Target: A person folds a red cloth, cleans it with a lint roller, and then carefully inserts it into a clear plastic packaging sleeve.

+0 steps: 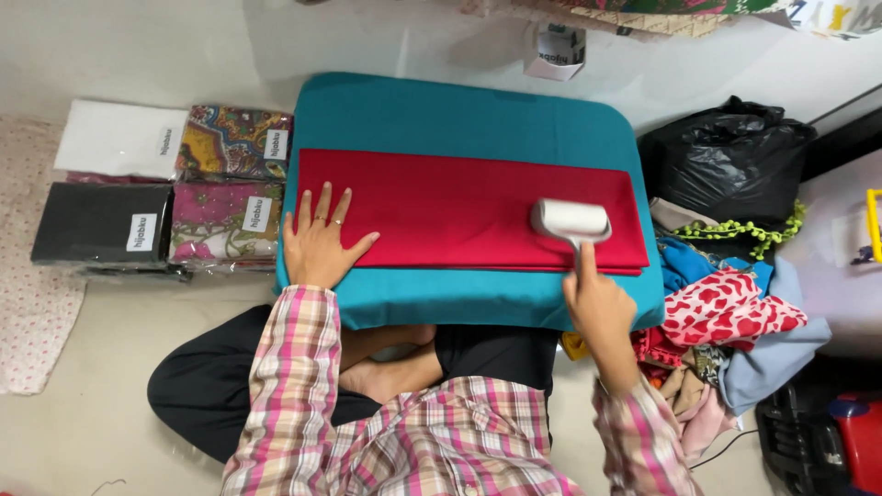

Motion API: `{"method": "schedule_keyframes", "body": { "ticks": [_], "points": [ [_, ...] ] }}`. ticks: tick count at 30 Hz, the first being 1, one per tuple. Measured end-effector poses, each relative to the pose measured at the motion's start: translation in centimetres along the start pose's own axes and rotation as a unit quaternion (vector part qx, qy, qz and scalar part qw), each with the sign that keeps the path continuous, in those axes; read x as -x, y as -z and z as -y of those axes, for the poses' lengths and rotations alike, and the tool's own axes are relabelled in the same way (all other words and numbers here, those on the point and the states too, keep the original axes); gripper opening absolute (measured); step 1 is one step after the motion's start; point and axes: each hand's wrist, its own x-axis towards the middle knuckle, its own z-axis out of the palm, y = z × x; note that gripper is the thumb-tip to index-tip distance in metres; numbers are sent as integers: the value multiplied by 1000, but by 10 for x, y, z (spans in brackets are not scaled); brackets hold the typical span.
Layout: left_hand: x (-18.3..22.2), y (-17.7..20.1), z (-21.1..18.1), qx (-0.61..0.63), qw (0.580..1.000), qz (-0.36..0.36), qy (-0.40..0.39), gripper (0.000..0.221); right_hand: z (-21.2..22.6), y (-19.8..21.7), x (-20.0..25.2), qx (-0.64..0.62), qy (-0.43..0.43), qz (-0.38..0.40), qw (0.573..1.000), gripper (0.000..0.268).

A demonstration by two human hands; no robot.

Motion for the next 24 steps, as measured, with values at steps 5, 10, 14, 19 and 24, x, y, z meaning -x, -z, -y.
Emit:
{"method": "schedule_keyframes", "body": {
  "ticks": [5,10,14,19,24],
  "points": [
    [2,2,1,-1,1000,1,-4,89,-86,-20,-30,2,-42,-18,999,54],
    [3,21,-8,-23,1000,8,-1,91,-172,39,-102,-91,-61,-280,954,60],
    [3,19,-7,-30,1000,8,-1,91,-200,112,-177,-63,18,-470,880,49],
    [2,18,-5,-28,1000,7,-3,91,-215,128,-288,-117,5,-327,938,52],
    [-1,1,3,-27,999,-27,-23,96,-194,99,-257,-201,99,-272,936,58]
  ]
}}
